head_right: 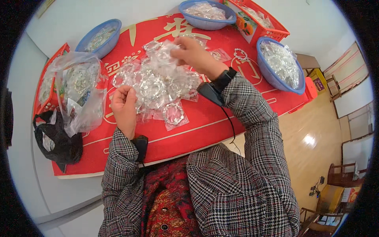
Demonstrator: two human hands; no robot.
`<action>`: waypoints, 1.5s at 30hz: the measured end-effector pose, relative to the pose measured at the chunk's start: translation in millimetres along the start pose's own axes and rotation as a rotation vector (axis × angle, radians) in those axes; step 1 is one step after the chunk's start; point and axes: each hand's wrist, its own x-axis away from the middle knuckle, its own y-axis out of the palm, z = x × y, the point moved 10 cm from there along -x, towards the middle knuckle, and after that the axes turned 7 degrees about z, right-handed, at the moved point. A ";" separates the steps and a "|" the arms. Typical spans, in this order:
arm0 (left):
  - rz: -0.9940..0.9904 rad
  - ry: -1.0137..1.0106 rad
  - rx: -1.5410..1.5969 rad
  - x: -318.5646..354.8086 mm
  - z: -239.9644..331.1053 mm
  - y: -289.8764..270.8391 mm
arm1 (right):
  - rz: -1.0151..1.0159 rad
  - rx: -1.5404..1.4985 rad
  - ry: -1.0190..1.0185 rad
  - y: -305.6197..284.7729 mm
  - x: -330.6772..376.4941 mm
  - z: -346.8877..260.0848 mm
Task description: Assembling or sorting small clear plastic components at a table.
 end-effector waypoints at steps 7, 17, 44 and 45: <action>0.070 0.019 -0.103 -8.0 -8.1 -15.9 | 0.009 0.817 -0.376 15.3 26.8 -0.9; -0.069 0.384 -0.725 1.6 21.6 10.8 | 0.167 1.252 -0.303 -10.8 55.7 2.3; -0.268 0.338 -0.527 -20.4 9.0 75.6 | -0.058 -0.060 0.059 55.9 -6.6 53.9; -0.249 0.271 -0.374 -23.6 11.6 77.1 | -0.053 -0.067 0.054 52.8 -7.6 45.5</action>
